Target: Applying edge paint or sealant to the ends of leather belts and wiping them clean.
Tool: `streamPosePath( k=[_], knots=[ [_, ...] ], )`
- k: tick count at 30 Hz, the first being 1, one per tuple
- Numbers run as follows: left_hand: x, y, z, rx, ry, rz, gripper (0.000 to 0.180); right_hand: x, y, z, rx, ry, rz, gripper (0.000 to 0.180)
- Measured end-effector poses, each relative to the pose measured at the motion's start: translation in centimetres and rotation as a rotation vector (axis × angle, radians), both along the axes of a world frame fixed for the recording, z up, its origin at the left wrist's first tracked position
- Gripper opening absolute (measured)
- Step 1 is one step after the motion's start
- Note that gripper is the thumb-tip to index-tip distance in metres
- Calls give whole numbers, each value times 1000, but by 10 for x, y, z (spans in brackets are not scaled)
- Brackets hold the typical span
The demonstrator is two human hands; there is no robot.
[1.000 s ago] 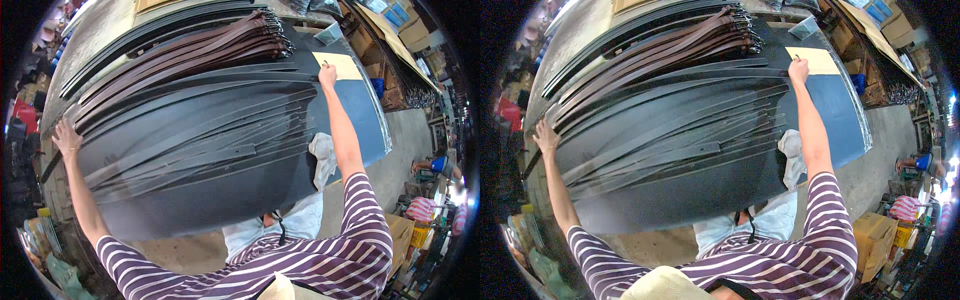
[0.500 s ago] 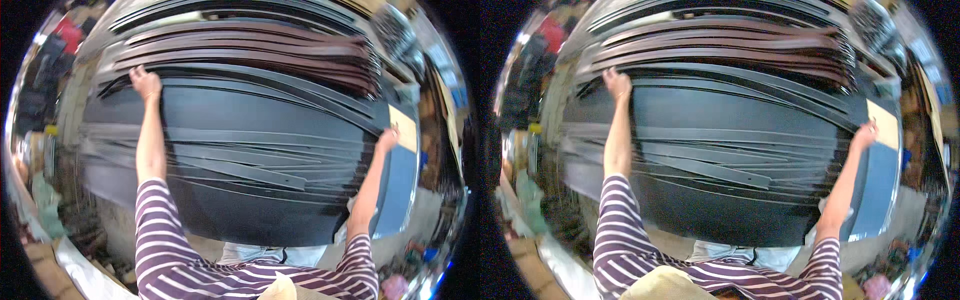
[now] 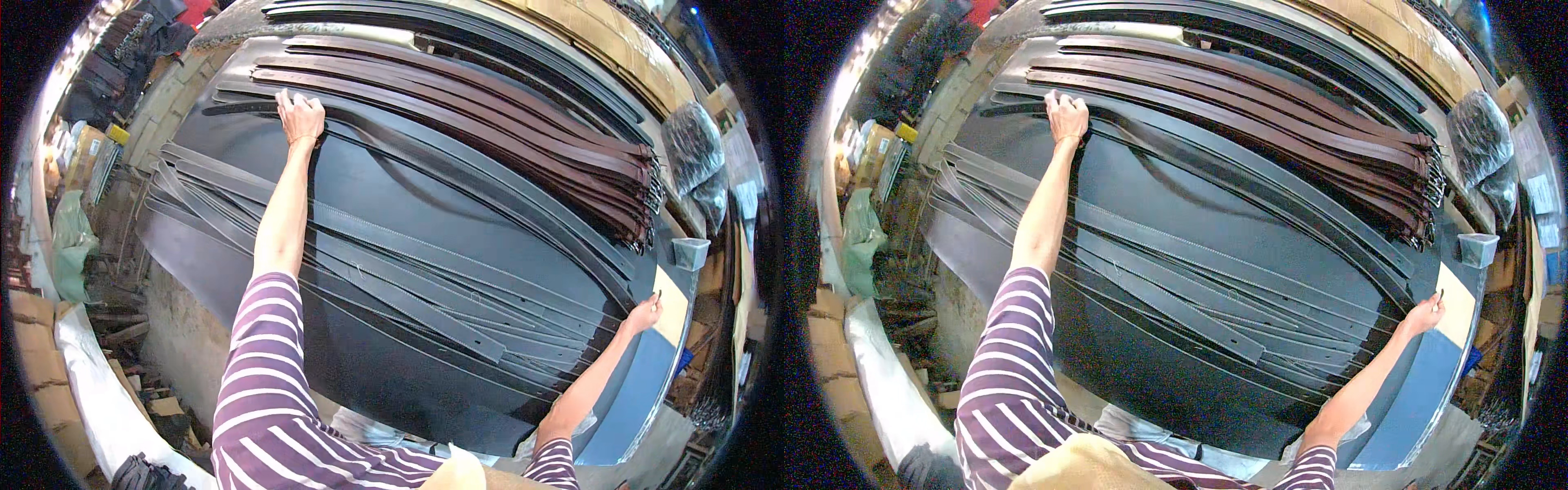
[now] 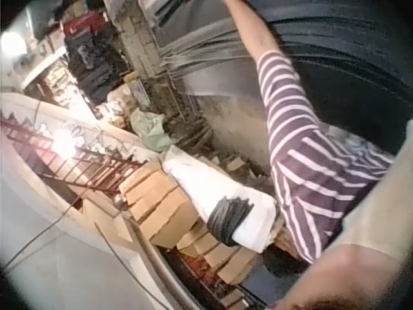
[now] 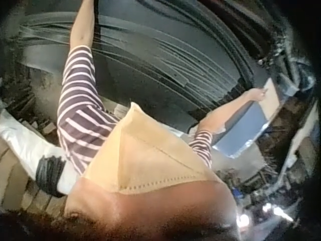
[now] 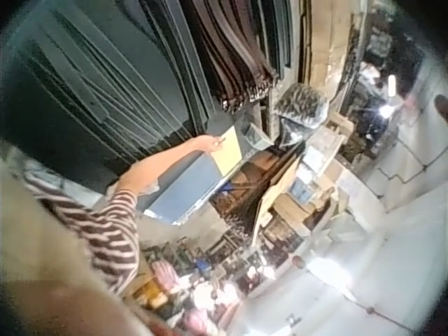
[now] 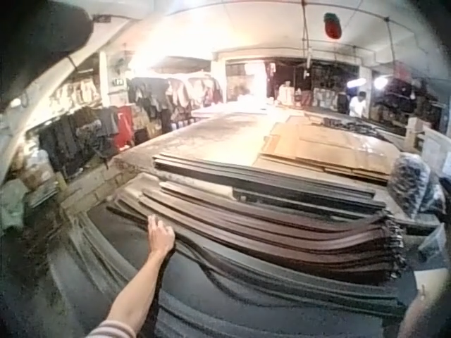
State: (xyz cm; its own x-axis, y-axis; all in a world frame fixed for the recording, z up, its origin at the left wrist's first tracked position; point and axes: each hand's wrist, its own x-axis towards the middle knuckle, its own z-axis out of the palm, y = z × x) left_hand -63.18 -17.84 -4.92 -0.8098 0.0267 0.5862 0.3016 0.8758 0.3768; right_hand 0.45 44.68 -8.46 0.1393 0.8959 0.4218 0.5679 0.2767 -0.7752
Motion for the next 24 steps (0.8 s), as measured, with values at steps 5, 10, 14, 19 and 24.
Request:
streamPosePath(
  k=[5, 10, 14, 19, 24],
  knots=[
    [1, 9, 3, 155, -102, 372, 83, -9, -12, 13, -12, 50, 0, 41],
    [0, 6, 7, 296, -119, 311, 65, -12, -16, 17, -6, 45, 4, 38],
    [3, 8, 12, 489, -162, 370, 52, -7, -11, 14, 7, 59, 31, 38],
    [0, -4, 9, 441, -63, 317, 47, -14, -13, 10, -18, 65, 44, 38],
    [1, -10, 5, 452, 97, 315, 48, -25, -16, 7, -150, 77, 81, 36]
  ],
)
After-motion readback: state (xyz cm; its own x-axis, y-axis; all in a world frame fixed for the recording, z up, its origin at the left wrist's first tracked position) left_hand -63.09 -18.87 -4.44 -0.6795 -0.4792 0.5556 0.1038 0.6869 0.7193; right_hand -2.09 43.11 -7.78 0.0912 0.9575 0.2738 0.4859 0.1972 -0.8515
